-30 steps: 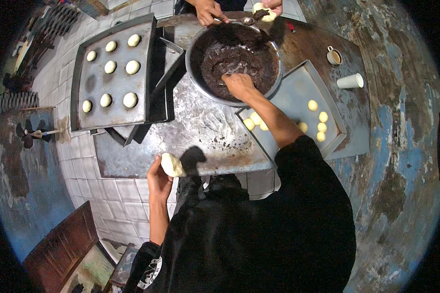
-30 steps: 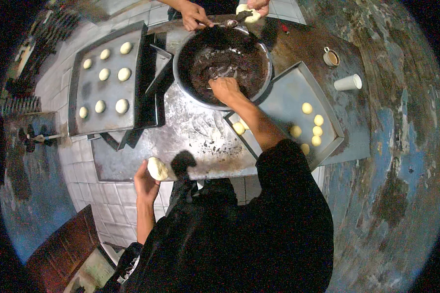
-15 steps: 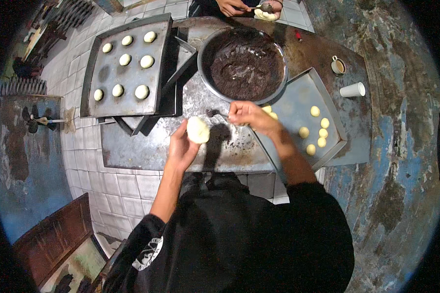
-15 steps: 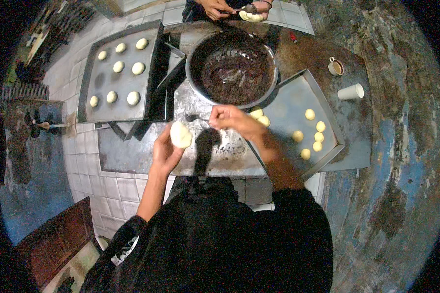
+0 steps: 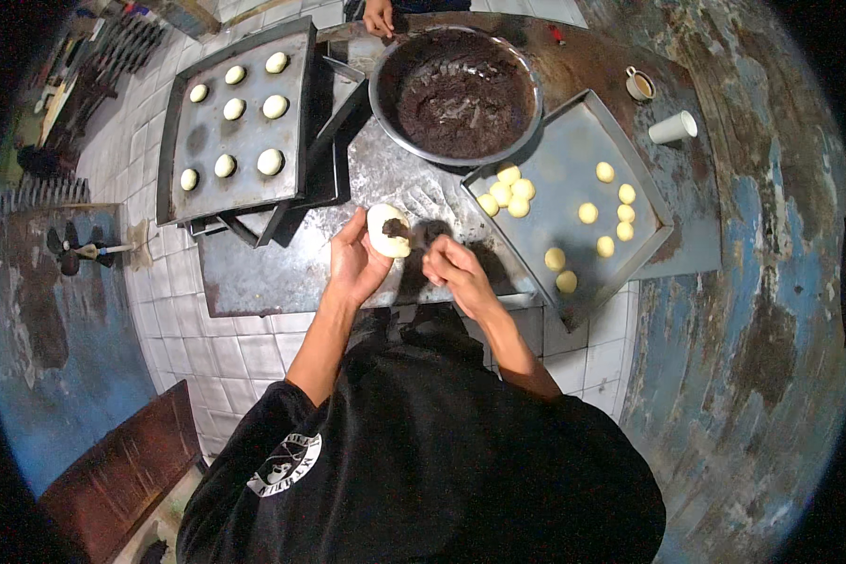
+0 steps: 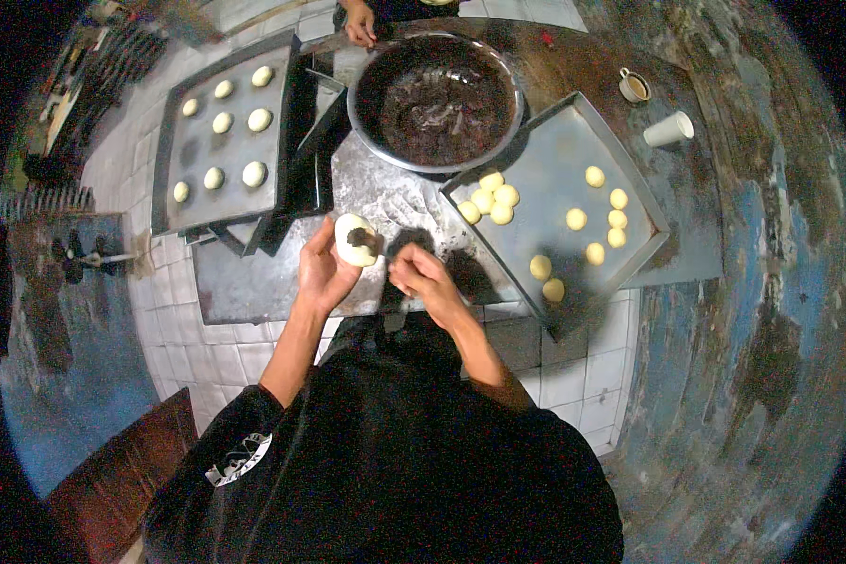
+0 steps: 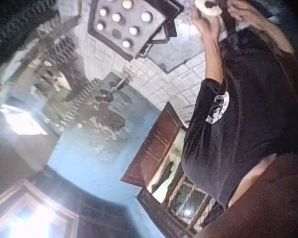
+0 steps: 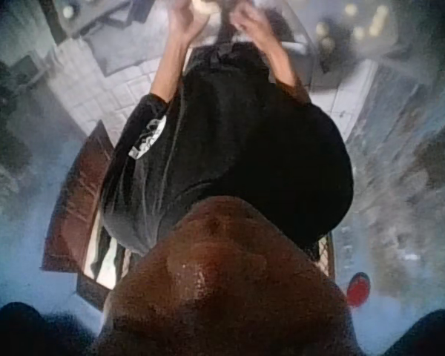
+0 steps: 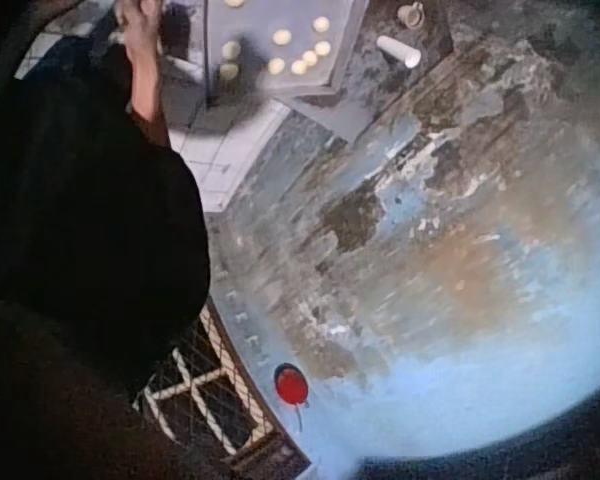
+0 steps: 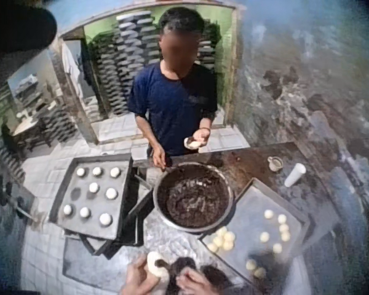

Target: The person fills small pieces of dough with a dark paste using a small stick, pinches the dough closed, and places the shaped rolls onto metal trays.

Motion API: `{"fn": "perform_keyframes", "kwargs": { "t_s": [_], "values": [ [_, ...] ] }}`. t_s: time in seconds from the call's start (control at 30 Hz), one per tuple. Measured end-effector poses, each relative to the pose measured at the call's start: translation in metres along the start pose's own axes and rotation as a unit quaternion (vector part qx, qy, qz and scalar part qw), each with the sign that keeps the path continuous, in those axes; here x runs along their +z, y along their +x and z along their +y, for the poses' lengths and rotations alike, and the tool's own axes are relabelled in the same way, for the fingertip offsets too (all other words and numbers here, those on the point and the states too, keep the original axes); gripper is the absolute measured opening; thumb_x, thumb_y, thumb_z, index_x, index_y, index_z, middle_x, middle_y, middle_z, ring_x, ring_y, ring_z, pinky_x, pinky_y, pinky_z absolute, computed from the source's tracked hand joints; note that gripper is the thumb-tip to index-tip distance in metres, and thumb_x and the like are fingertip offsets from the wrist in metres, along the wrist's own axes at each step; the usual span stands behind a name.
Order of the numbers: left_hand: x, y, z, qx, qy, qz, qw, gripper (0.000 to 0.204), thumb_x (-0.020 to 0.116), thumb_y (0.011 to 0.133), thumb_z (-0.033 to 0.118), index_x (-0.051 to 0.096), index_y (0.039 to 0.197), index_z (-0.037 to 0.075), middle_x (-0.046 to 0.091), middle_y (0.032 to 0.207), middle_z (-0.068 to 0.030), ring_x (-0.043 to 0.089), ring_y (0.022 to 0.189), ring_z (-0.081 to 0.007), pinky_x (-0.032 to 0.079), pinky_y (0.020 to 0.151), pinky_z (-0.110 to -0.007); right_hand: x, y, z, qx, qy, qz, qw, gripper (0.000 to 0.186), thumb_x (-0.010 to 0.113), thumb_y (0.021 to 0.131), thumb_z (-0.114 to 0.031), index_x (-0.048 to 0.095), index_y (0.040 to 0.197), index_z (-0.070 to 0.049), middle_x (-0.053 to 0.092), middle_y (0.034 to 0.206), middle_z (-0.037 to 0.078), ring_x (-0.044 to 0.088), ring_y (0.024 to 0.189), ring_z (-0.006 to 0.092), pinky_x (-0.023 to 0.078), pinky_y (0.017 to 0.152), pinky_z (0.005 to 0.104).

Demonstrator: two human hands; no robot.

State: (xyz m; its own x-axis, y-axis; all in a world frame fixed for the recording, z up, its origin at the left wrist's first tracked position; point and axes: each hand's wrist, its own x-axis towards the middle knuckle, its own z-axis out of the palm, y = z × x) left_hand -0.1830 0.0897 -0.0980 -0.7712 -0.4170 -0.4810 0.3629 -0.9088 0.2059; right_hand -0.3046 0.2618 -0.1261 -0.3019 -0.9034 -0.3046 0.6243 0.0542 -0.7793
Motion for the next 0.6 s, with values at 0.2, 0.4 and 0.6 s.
{"fn": "perform_keyframes", "kwargs": {
  "t_s": [0.2, 0.4, 0.6],
  "values": [
    [-0.003, -0.020, 0.020, -0.033, -0.006, -0.030, 0.999, 0.047, 0.042, 0.109, 0.041, 0.060, 0.121, 0.000, 0.069, 0.123, -0.0159, 0.064, 0.117, -0.0304, 0.047, 0.107, -0.047, -0.039, -0.006, 0.081, 0.013, -0.152, 0.115, 0.982, 0.014, 0.063, 0.101, -0.017, 0.060, 0.091, -0.008, 0.052, 0.077, -0.005, 0.048, 0.073, 0.0061, 0.041, 0.066, 0.0241],
    [-0.022, -0.037, 0.058, -0.079, -0.004, -0.084, 0.993, 0.053, 0.045, 0.106, 0.050, 0.060, 0.123, 0.001, 0.068, 0.124, -0.0155, 0.064, 0.117, -0.0294, 0.048, 0.106, -0.045, -0.016, 0.009, 0.088, -0.161, -0.681, 0.310, 0.643, 0.023, 0.063, 0.097, -0.023, 0.071, 0.107, -0.004, 0.069, 0.118, 0.016, 0.063, 0.109, 0.0384, 0.048, 0.094, 0.0492],
    [-0.034, -0.048, 0.091, -0.073, 0.133, -0.119, 0.981, 0.052, 0.047, 0.105, 0.051, 0.059, 0.125, 0.005, 0.068, 0.122, -0.0116, 0.065, 0.115, -0.0261, 0.048, 0.104, -0.043, 0.140, 0.056, 0.022, -0.006, 0.030, 0.038, 0.999, 0.055, 0.060, 0.102, -0.037, 0.049, 0.146, -0.007, 0.057, 0.139, 0.011, 0.051, 0.133, 0.0234, 0.043, 0.110, 0.0393]
  ]
}}
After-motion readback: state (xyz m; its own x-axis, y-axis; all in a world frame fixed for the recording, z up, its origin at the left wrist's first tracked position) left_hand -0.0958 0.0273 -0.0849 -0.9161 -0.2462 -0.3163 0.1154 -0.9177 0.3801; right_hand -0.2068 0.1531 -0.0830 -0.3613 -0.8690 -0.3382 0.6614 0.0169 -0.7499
